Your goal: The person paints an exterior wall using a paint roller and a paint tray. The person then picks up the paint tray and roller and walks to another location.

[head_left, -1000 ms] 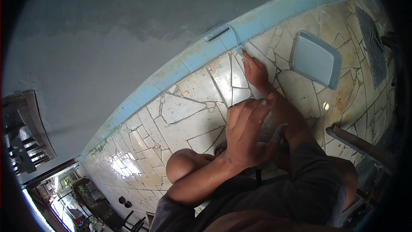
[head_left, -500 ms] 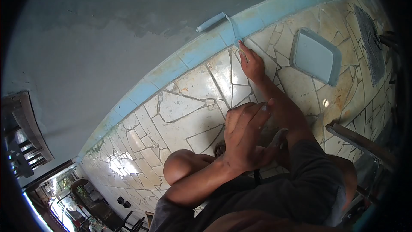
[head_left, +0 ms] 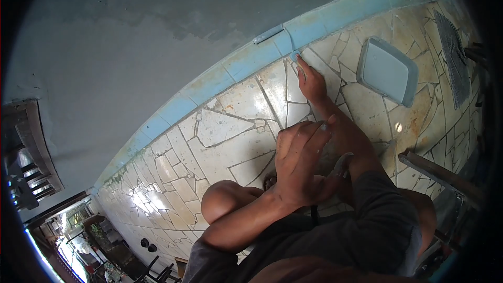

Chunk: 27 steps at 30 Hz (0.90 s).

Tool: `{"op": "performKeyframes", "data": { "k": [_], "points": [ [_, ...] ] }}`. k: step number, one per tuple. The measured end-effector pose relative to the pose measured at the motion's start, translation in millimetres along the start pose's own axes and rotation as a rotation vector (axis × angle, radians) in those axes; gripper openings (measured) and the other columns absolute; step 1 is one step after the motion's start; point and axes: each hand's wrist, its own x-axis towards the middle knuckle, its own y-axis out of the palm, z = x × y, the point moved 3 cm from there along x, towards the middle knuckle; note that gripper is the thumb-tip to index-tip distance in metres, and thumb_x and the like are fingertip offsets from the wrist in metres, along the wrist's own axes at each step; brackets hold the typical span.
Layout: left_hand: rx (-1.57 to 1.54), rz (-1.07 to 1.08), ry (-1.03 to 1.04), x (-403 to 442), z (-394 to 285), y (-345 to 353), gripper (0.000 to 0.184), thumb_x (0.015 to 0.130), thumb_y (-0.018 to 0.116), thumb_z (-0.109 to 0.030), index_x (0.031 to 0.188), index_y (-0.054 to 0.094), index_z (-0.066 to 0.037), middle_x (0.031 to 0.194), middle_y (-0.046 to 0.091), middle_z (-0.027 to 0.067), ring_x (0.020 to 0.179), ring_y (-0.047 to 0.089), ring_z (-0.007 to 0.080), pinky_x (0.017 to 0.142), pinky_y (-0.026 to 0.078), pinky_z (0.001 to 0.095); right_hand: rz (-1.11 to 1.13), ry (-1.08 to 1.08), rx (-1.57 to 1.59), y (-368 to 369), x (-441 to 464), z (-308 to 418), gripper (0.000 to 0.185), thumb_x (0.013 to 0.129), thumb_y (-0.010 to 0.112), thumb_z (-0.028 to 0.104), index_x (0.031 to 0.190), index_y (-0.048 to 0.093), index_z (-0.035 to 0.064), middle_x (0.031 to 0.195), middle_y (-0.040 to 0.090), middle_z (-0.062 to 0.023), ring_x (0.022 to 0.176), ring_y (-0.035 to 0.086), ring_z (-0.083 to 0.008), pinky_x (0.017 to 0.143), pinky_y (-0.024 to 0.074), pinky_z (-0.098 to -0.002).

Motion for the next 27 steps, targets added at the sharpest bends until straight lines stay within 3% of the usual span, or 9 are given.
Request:
{"op": "performKeyframes", "data": {
  "k": [2, 9, 11, 14, 15, 17, 21, 23, 27],
  "points": [
    [0.002, -0.003, 0.001, -0.9, -1.8, 0.0, 0.078, 0.072, 0.089, -0.010, 0.142, 0.057, 0.004, 0.110, 0.075, 0.0181, 0.098, 0.068, 0.0318, 0.088, 0.050, 0.0436, -0.135, -0.085, 0.033, -2.0, -0.1, 3.3, 0.058, 0.100, 0.070, 0.017, 0.156, 0.057, 0.0261, 0.090, 0.073, -0.0161, 0.082, 0.073, -0.0406, 0.073, 0.0594, -0.0510],
    [0.004, -0.005, 0.014, -2.9, -2.7, 1.8, 0.079, 0.072, 0.090, -0.010, 0.142, 0.057, 0.005, 0.110, 0.074, 0.0182, 0.098, 0.068, 0.0318, 0.088, 0.050, 0.0432, -0.133, -0.099, 0.040, -4.4, 3.1, 4.1, 0.057, 0.101, 0.069, 0.017, 0.157, 0.057, 0.0266, 0.087, 0.071, -0.0162, 0.081, 0.072, -0.0406, 0.072, 0.0593, -0.0512],
    [0.003, -0.006, 0.015, -2.6, -3.2, 1.8, 0.078, 0.072, 0.091, -0.010, 0.141, 0.057, 0.004, 0.110, 0.074, 0.0181, 0.098, 0.068, 0.0319, 0.088, 0.050, 0.0432, 0.015, 0.029, 0.010, -5.5, -0.4, 5.8, 0.049, 0.104, 0.065, 0.012, 0.152, 0.060, 0.0160, 0.119, 0.076, -0.0214, 0.103, 0.073, -0.0434, 0.086, 0.0596, -0.0478],
    [-0.006, -0.005, 0.023, -1.5, -5.7, 2.4, 0.079, 0.072, 0.091, -0.010, 0.142, 0.057, 0.004, 0.111, 0.074, 0.0183, 0.099, 0.068, 0.0320, 0.089, 0.050, 0.0433, 0.049, 0.062, 0.030, -9.9, -0.3, 13.4, 0.049, 0.104, 0.065, 0.010, 0.152, 0.060, 0.0133, 0.124, 0.075, -0.0216, 0.108, 0.073, -0.0429, 0.088, 0.0601, -0.0465],
    [0.000, 0.004, 0.018, -2.5, -6.3, 2.9, 0.079, 0.072, 0.091, -0.010, 0.142, 0.057, 0.004, 0.111, 0.074, 0.0183, 0.099, 0.068, 0.0321, 0.088, 0.051, 0.0432, 0.047, 0.062, 0.031, -9.0, 3.4, 17.0, 0.049, 0.104, 0.065, 0.010, 0.152, 0.060, 0.0133, 0.124, 0.075, -0.0216, 0.108, 0.073, -0.0429, 0.088, 0.0601, -0.0465],
    [0.007, 0.015, 0.011, -3.6, -5.0, 3.1, 0.079, 0.072, 0.091, -0.010, 0.142, 0.056, 0.004, 0.111, 0.074, 0.0183, 0.099, 0.068, 0.0321, 0.088, 0.051, 0.0431, -0.258, -0.204, 0.143, -14.1, 11.9, 33.5, 0.058, 0.100, 0.070, 0.012, 0.156, 0.058, 0.0224, 0.094, 0.074, -0.0166, 0.085, 0.073, -0.0405, 0.073, 0.0598, -0.0496],
    [-0.018, 0.029, 0.012, -5.0, -5.8, 2.5, 0.077, 0.074, 0.090, -0.012, 0.142, 0.056, 0.002, 0.112, 0.074, 0.0178, 0.099, 0.068, 0.0319, 0.089, 0.051, 0.0435, -0.203, -0.190, 0.129, -34.1, 28.2, 50.6, 0.059, 0.100, 0.070, 0.009, 0.156, 0.058, 0.0194, 0.096, 0.075, -0.0166, 0.087, 0.074, -0.0401, 0.074, 0.0602, -0.0482],
    [-0.018, 0.045, -0.005, -6.0, -6.8, 3.2, 0.077, 0.075, 0.090, -0.012, 0.142, 0.057, 0.002, 0.112, 0.074, 0.0178, 0.099, 0.068, 0.0318, 0.089, 0.051, 0.0436, -0.310, -0.292, 0.180, -45.1, 37.8, 70.5, 0.059, 0.099, 0.071, 0.007, 0.156, 0.057, 0.0175, 0.098, 0.075, -0.0162, 0.088, 0.074, -0.0393, 0.073, 0.0602, -0.0474],
    [-0.004, 0.027, 0.013, -4.0, -7.0, 2.6, 0.078, 0.073, 0.089, -0.011, 0.143, 0.056, 0.004, 0.111, 0.075, 0.0181, 0.099, 0.068, 0.0319, 0.089, 0.051, 0.0432, -0.318, -0.292, 0.202, -42.3, 48.7, 73.1, 0.060, 0.098, 0.071, 0.007, 0.156, 0.057, 0.0178, 0.100, 0.074, -0.0158, 0.088, 0.074, -0.0386, 0.074, 0.0603, -0.0470]
  ]
}}
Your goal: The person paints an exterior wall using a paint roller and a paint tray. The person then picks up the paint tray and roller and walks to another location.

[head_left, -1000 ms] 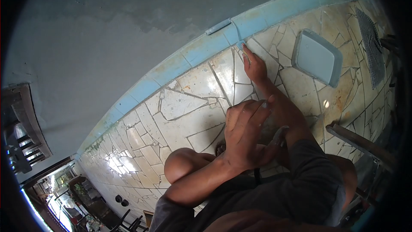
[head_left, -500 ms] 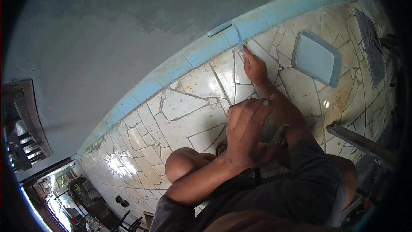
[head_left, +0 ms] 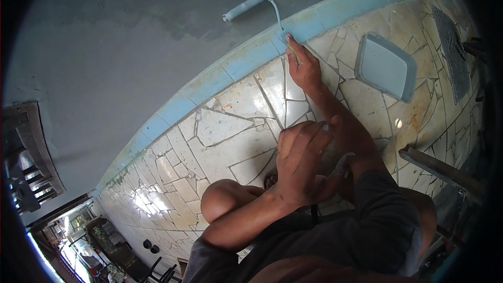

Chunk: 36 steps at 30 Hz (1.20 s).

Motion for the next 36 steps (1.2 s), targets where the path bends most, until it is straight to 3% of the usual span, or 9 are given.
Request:
{"op": "performKeyframes", "data": {
  "k": [8, 15, 17, 18, 20, 29, 36],
  "points": [
    [0.041, -0.027, 0.017, -1.1, 0.1, -7.2, 0.081, 0.070, 0.091, -0.007, 0.142, 0.056, 0.004, 0.111, 0.075, 0.0177, 0.098, 0.068, 0.0313, 0.089, 0.050, 0.0430, 0.146, 0.100, -0.113, 9.6, -61.5, -49.0, 0.062, 0.098, 0.072, 0.009, 0.156, 0.058, 0.0234, 0.100, 0.074, -0.0150, 0.088, 0.073, -0.0399, 0.073, 0.0602, -0.0480],
    [0.015, -0.012, -0.004, 0.0, -1.1, -8.9, 0.079, 0.071, 0.091, -0.007, 0.141, 0.056, 0.004, 0.112, 0.074, 0.0176, 0.098, 0.069, 0.0313, 0.089, 0.051, 0.0420, -0.018, -0.068, -0.031, 3.0, -6.2, -3.2, 0.059, 0.097, 0.073, 0.007, 0.154, 0.059, 0.0170, 0.103, 0.076, -0.0157, 0.091, 0.075, -0.0391, 0.076, 0.0611, -0.0475],
    [0.006, -0.019, 0.003, -0.4, -1.0, -9.1, 0.078, 0.071, 0.091, -0.007, 0.140, 0.057, 0.003, 0.112, 0.074, 0.0175, 0.098, 0.069, 0.0312, 0.089, 0.051, 0.0418, 0.051, 0.024, -0.006, -1.6, 13.3, 16.4, 0.043, 0.101, 0.069, 0.001, 0.143, 0.063, 0.0001, 0.140, 0.070, -0.0201, 0.123, 0.071, -0.0398, 0.100, 0.0599, -0.0429],
    [0.009, -0.008, -0.003, -0.7, -1.2, -9.2, 0.078, 0.071, 0.091, -0.006, 0.140, 0.057, 0.003, 0.112, 0.074, 0.0174, 0.099, 0.069, 0.0312, 0.090, 0.051, 0.0419, 0.049, 0.019, -0.006, -2.8, 24.3, 25.0, 0.043, 0.101, 0.069, 0.001, 0.143, 0.063, 0.0001, 0.140, 0.070, -0.0201, 0.123, 0.071, -0.0398, 0.100, 0.0599, -0.0429],
    [0.014, 0.000, -0.005, -1.1, -1.4, -10.8, 0.078, 0.071, 0.091, -0.006, 0.140, 0.057, 0.003, 0.112, 0.074, 0.0173, 0.099, 0.069, 0.0312, 0.090, 0.051, 0.0420, -0.087, -0.082, 0.006, -7.6, 49.5, 44.3, 0.055, 0.098, 0.072, 0.004, 0.151, 0.061, 0.0143, 0.113, 0.077, -0.0175, 0.097, 0.077, -0.0378, 0.078, 0.0627, -0.0431],
    [0.013, -0.016, -0.005, -3.0, -6.1, -19.5, 0.079, 0.071, 0.090, -0.004, 0.142, 0.056, 0.003, 0.112, 0.074, 0.0173, 0.099, 0.069, 0.0316, 0.090, 0.051, 0.0429, -0.317, -0.349, 0.048, -34.0, 153.5, 119.7, 0.057, 0.097, 0.073, 0.002, 0.151, 0.061, 0.0125, 0.114, 0.078, -0.0186, 0.100, 0.078, -0.0379, 0.080, 0.0638, -0.0423],
    [0.024, -0.033, -0.006, -4.4, -7.5, -23.2, 0.078, 0.070, 0.090, -0.002, 0.141, 0.056, 0.004, 0.112, 0.074, 0.0174, 0.100, 0.069, 0.0314, 0.091, 0.051, 0.0424, -0.177, -0.195, -0.002, -8.3, 73.1, 52.2, 0.059, 0.096, 0.074, 0.003, 0.152, 0.061, 0.0128, 0.106, 0.076, -0.0179, 0.091, 0.077, -0.0379, 0.074, 0.0626, -0.0436]
  ]
}}
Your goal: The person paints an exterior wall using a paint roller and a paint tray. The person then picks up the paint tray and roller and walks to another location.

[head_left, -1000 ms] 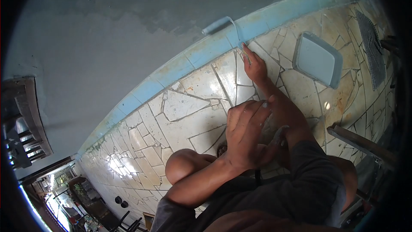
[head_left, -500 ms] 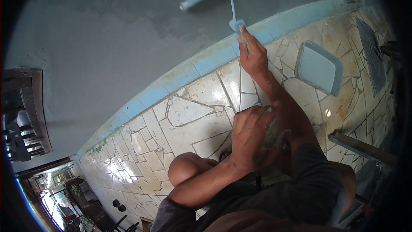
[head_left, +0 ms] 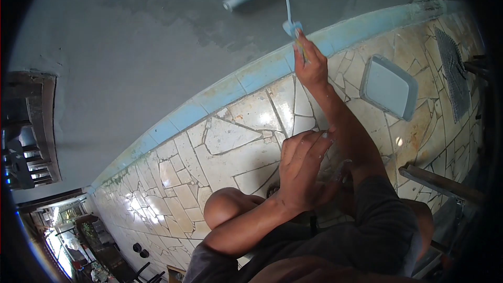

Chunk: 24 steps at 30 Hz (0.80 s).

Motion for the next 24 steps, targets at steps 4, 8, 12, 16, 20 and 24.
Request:
{"op": "performKeyframes", "data": {
  "k": [4, 8, 12, 16, 20, 24],
  "points": [
    [-0.005, 0.006, -0.003, -0.9, -2.7, 1.7, 0.077, 0.071, 0.091, -0.003, 0.139, 0.057, 0.003, 0.113, 0.074, 0.0168, 0.101, 0.069, 0.0315, 0.092, 0.051, 0.0422, 0.229, 0.182, -0.062, -1.2, -69.0, -35.4, 0.045, 0.099, 0.070, 0.001, 0.143, 0.064, 0.0003, 0.137, 0.072, -0.0208, 0.120, 0.073, -0.0403, 0.097, 0.0608, -0.0429],
    [-0.021, 0.007, 0.017, -3.3, -2.8, 2.0, 0.077, 0.071, 0.091, -0.004, 0.140, 0.058, 0.003, 0.114, 0.074, 0.0167, 0.102, 0.068, 0.0321, 0.092, 0.051, 0.0421, 0.134, 0.088, -0.081, -3.3, -73.3, -31.7, 0.057, 0.097, 0.073, 0.005, 0.152, 0.061, 0.0136, 0.106, 0.076, -0.0134, 0.089, 0.075, -0.0377, 0.073, 0.0614, -0.0454],
    [-0.015, 0.009, 0.025, -4.2, -5.8, 0.5, 0.078, 0.072, 0.091, -0.005, 0.142, 0.058, 0.002, 0.115, 0.074, 0.0167, 0.104, 0.067, 0.0326, 0.093, 0.051, 0.0421, 0.217, 0.177, -0.027, -6.7, -37.1, -13.9, 0.044, 0.100, 0.068, 0.001, 0.144, 0.063, -0.0002, 0.139, 0.071, -0.0211, 0.125, 0.071, -0.0397, 0.100, 0.0598, -0.0425],
    [-0.009, -0.005, 0.028, -3.3, -10.6, -2.3, 0.078, 0.072, 0.091, -0.005, 0.143, 0.057, 0.002, 0.116, 0.074, 0.0164, 0.103, 0.065, 0.0326, 0.092, 0.051, 0.0421, 0.081, 0.072, 0.015, -6.6, 25.2, 22.4, 0.049, 0.100, 0.069, 0.002, 0.148, 0.062, 0.0058, 0.128, 0.074, -0.0199, 0.113, 0.074, -0.0399, 0.090, 0.0614, -0.0433],
    [-0.015, -0.022, 0.046, -3.8, -13.8, -6.9, 0.079, 0.072, 0.091, -0.005, 0.143, 0.057, 0.002, 0.116, 0.074, 0.0165, 0.103, 0.065, 0.0324, 0.092, 0.051, 0.0421, -0.096, -0.072, 0.033, -16.0, 103.6, 70.1, 0.055, 0.099, 0.070, 0.004, 0.152, 0.060, 0.0125, 0.119, 0.078, -0.0195, 0.106, 0.077, -0.0402, 0.083, 0.0633, -0.0439],
    [-0.008, -0.040, 0.048, -5.4, -16.2, -11.4, 0.079, 0.072, 0.091, -0.005, 0.144, 0.056, 0.002, 0.116, 0.074, 0.0165, 0.103, 0.065, 0.0321, 0.091, 0.051, 0.0419, -0.139, -0.139, 0.050, -22.3, 152.3, 91.8, 0.055, 0.099, 0.071, 0.004, 0.153, 0.059, 0.0143, 0.122, 0.077, -0.0208, 0.109, 0.076, -0.0414, 0.085, 0.0634, -0.0441]
  ]
}}
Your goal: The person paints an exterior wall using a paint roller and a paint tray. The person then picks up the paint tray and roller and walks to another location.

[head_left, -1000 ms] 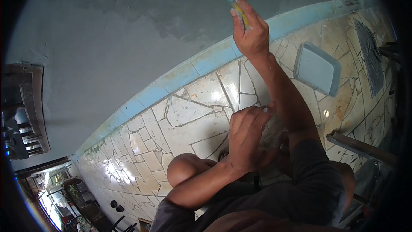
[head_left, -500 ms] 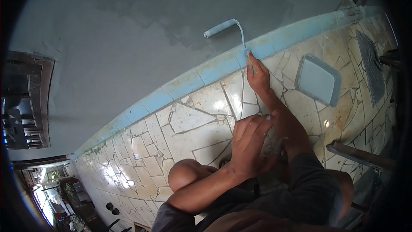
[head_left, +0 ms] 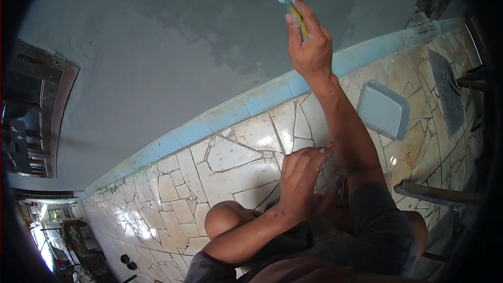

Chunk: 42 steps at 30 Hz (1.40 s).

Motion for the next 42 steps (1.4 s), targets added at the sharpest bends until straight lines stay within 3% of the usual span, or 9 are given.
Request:
{"op": "performKeyframes", "data": {
  "k": [6, 9, 11, 17, 18, 25, 35, 37, 42],
  "points": [
    [0.001, -0.014, 0.003, -0.6, -0.3, -3.3, 0.081, 0.072, 0.091, -0.005, 0.145, 0.056, 0.001, 0.117, 0.074, 0.0163, 0.102, 0.066, 0.0320, 0.093, 0.051, 0.0420, 0.043, 0.069, 0.005, 4.0, -56.5, -24.9, 0.055, 0.099, 0.071, 0.004, 0.152, 0.059, 0.0135, 0.126, 0.077, -0.0194, 0.110, 0.076, -0.0412, 0.088, 0.0638, -0.0439],
    [0.010, -0.011, -0.002, -3.2, -0.7, -3.4, 0.082, 0.071, 0.091, -0.005, 0.145, 0.056, 0.001, 0.117, 0.074, 0.0161, 0.102, 0.066, 0.0318, 0.093, 0.051, 0.0424, 0.072, 0.090, -0.011, 4.2, -112.2, -43.6, 0.054, 0.098, 0.072, 0.002, 0.151, 0.060, 0.0096, 0.127, 0.076, -0.0195, 0.111, 0.076, -0.0407, 0.087, 0.0637, -0.0443],
    [0.008, 0.001, -0.010, -5.1, -1.5, -2.4, 0.082, 0.071, 0.091, -0.006, 0.145, 0.056, 0.001, 0.117, 0.074, 0.0158, 0.102, 0.066, 0.0317, 0.093, 0.051, 0.0426, 0.184, 0.201, -0.022, 1.6, -140.1, -49.4, 0.045, 0.103, 0.067, 0.002, 0.147, 0.060, 0.0005, 0.138, 0.071, -0.0240, 0.124, 0.071, -0.0441, 0.098, 0.0607, -0.0428],
    [-0.036, 0.013, -0.037, -9.5, 1.3, -0.5, 0.078, 0.072, 0.088, -0.010, 0.144, 0.059, 0.000, 0.116, 0.072, 0.0143, 0.103, 0.066, 0.0329, 0.093, 0.050, 0.0438, 0.319, 0.352, 0.011, -18.2, -226.7, -43.4, 0.043, 0.103, 0.067, 0.004, 0.145, 0.062, -0.0006, 0.135, 0.072, -0.0253, 0.122, 0.071, -0.0425, 0.098, 0.0599, -0.0426],
    [-0.051, 0.016, -0.036, -9.3, 4.0, -0.5, 0.075, 0.074, 0.087, -0.013, 0.143, 0.061, -0.002, 0.121, 0.070, 0.0125, 0.107, 0.064, 0.0321, 0.093, 0.049, 0.0429, 0.298, 0.324, -0.013, -19.0, -244.4, -40.1, 0.049, 0.100, 0.070, 0.005, 0.148, 0.063, 0.0099, 0.123, 0.076, -0.0208, 0.109, 0.075, -0.0404, 0.088, 0.0619, -0.0448],
    [-0.066, 0.011, -0.051, -13.8, 7.0, -4.2, 0.075, 0.074, 0.084, -0.015, 0.146, 0.062, -0.005, 0.126, 0.067, 0.0099, 0.115, 0.063, 0.0300, 0.093, 0.047, 0.0422, 0.512, 0.530, -0.069, -11.4, -322.4, -32.8, 0.053, 0.103, 0.067, 0.015, 0.155, 0.057, 0.0207, 0.110, 0.077, -0.0221, 0.099, 0.074, -0.0453, 0.082, 0.0606, -0.0521],
    [-0.065, -0.065, -0.033, -17.1, 18.0, -14.7, 0.077, 0.073, 0.085, -0.017, 0.145, 0.062, -0.003, 0.124, 0.068, 0.0119, 0.113, 0.065, 0.0310, 0.092, 0.048, 0.0425, 0.594, 0.581, -0.163, 3.8, -341.7, -42.0, 0.052, 0.104, 0.066, 0.016, 0.155, 0.057, 0.0222, 0.099, 0.076, -0.0229, 0.091, 0.073, -0.0472, 0.076, 0.0592, -0.0556],
    [-0.063, -0.055, -0.036, -17.5, 19.8, -17.0, 0.076, 0.073, 0.085, -0.017, 0.145, 0.062, -0.002, 0.124, 0.068, 0.0123, 0.112, 0.065, 0.0311, 0.092, 0.048, 0.0424, 0.682, 0.695, -0.178, 4.7, -337.3, -40.6, 0.046, 0.107, 0.063, 0.016, 0.153, 0.058, 0.0161, 0.117, 0.076, -0.0244, 0.107, 0.072, -0.0464, 0.088, 0.0589, -0.0511],
    [-0.078, -0.042, -0.045, -20.1, 24.2, -16.7, 0.076, 0.073, 0.085, -0.018, 0.144, 0.062, -0.001, 0.124, 0.069, 0.0132, 0.112, 0.065, 0.0312, 0.091, 0.048, 0.0422, 0.541, 0.542, -0.139, 13.2, -331.4, -44.6, 0.048, 0.104, 0.067, 0.013, 0.151, 0.061, 0.0156, 0.111, 0.076, -0.0218, 0.099, 0.074, -0.0436, 0.082, 0.0601, -0.0492]
  ]
}}
